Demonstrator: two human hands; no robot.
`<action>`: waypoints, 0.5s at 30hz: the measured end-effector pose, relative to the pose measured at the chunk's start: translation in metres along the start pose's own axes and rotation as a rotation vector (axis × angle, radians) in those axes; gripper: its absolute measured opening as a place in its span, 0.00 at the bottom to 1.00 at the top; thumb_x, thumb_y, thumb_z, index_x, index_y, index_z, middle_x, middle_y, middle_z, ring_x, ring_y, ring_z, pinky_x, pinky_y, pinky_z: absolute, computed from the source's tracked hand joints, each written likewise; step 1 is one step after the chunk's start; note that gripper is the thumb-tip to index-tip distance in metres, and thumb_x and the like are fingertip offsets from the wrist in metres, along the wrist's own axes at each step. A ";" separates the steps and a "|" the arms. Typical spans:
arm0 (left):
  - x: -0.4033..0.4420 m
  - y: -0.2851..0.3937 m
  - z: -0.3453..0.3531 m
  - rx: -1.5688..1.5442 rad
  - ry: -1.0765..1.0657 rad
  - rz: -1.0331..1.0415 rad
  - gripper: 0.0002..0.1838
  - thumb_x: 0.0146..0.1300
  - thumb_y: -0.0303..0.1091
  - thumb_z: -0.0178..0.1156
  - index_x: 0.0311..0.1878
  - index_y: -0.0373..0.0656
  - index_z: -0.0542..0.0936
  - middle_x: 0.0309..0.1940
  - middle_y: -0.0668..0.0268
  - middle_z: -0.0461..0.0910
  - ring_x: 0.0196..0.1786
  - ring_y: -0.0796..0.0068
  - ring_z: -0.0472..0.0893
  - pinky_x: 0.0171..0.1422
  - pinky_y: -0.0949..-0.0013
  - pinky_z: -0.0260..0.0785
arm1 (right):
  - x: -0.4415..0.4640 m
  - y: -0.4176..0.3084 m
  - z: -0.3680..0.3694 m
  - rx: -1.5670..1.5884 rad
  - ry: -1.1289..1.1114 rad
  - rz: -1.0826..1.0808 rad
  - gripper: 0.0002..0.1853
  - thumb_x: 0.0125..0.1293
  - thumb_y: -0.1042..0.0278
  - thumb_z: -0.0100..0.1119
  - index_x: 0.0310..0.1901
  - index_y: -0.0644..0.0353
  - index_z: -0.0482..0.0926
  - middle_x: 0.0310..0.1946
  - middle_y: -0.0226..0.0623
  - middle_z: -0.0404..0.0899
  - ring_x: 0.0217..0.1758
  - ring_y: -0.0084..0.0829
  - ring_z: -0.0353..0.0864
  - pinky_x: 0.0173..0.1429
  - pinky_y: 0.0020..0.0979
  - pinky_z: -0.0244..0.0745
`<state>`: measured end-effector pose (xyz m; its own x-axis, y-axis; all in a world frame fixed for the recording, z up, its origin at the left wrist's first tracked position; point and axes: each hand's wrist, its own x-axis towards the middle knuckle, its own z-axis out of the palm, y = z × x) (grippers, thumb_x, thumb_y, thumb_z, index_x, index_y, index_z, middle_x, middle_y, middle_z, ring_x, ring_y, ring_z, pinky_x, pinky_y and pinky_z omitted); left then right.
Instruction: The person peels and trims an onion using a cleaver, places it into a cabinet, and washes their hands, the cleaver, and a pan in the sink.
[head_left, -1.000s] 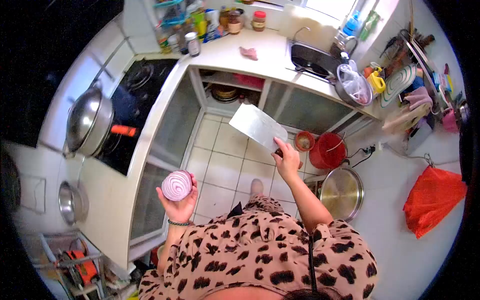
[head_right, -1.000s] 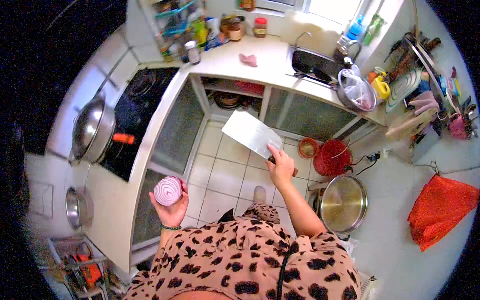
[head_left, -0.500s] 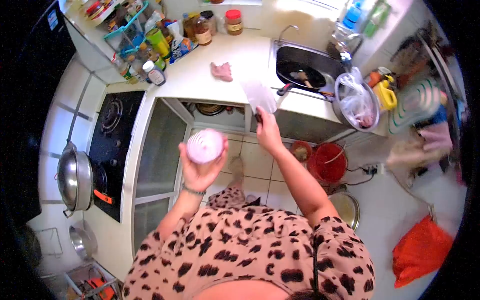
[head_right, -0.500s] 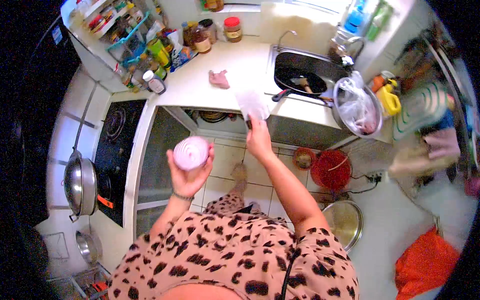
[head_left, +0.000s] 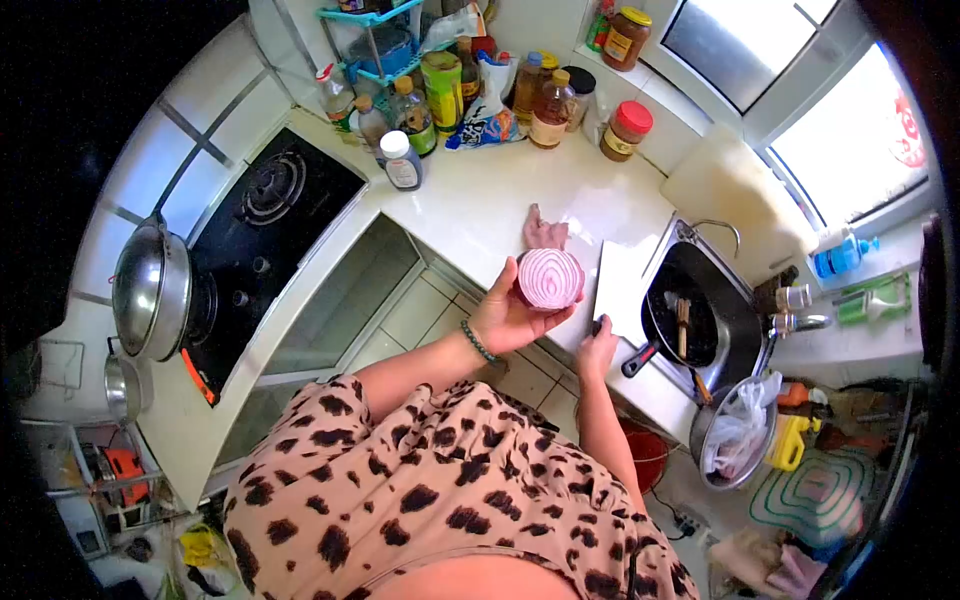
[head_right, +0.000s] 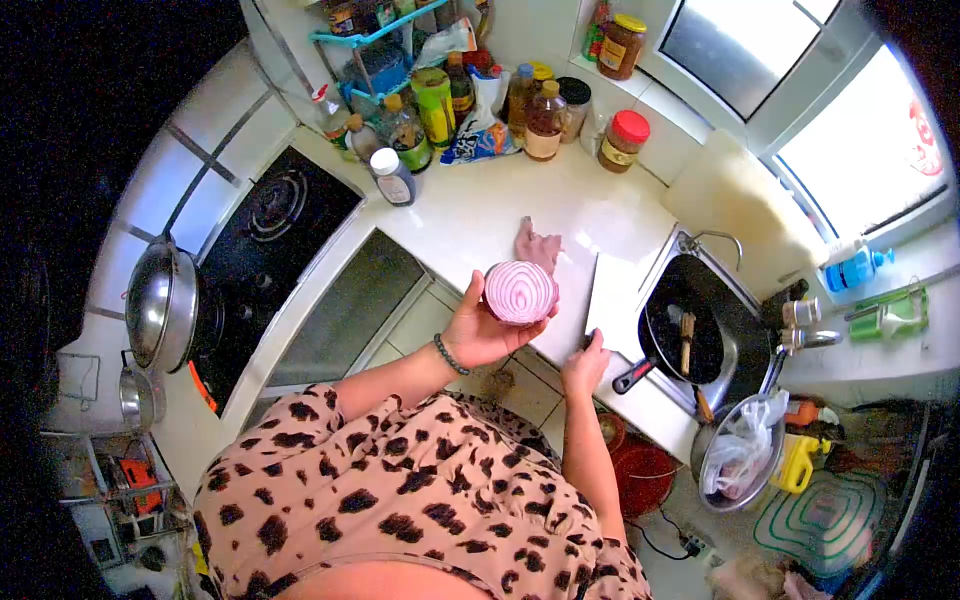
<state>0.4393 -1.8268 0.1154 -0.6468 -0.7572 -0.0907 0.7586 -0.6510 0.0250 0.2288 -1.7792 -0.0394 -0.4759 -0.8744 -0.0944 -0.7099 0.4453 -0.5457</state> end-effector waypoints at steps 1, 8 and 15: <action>0.002 0.000 -0.002 0.005 -0.003 -0.006 0.51 0.48 0.64 0.65 0.67 0.39 0.59 0.63 0.52 0.65 0.64 0.52 0.67 0.69 0.56 0.63 | 0.001 0.005 0.002 0.007 0.005 0.000 0.29 0.56 0.78 0.49 0.62 0.59 0.65 0.45 0.58 0.70 0.48 0.55 0.72 0.55 0.45 0.67; 0.037 -0.010 -0.013 0.016 0.078 -0.019 0.48 0.51 0.64 0.63 0.66 0.39 0.61 0.62 0.53 0.66 0.63 0.52 0.68 0.68 0.56 0.65 | 0.007 -0.026 -0.033 -0.222 -0.189 -0.023 0.26 0.60 0.71 0.50 0.62 0.57 0.64 0.43 0.57 0.71 0.45 0.56 0.74 0.47 0.48 0.72; 0.050 -0.033 -0.015 0.023 0.007 0.035 0.46 0.53 0.64 0.61 0.67 0.41 0.61 0.62 0.54 0.67 0.62 0.51 0.69 0.67 0.54 0.65 | 0.025 -0.025 -0.041 -0.384 -0.253 -0.298 0.22 0.62 0.64 0.52 0.58 0.57 0.67 0.41 0.53 0.71 0.45 0.53 0.75 0.44 0.48 0.74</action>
<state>0.3828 -1.8427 0.0955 -0.6193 -0.7793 -0.0962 0.7788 -0.6252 0.0512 0.2134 -1.8042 0.0060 -0.1190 -0.9714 -0.2053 -0.9560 0.1679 -0.2405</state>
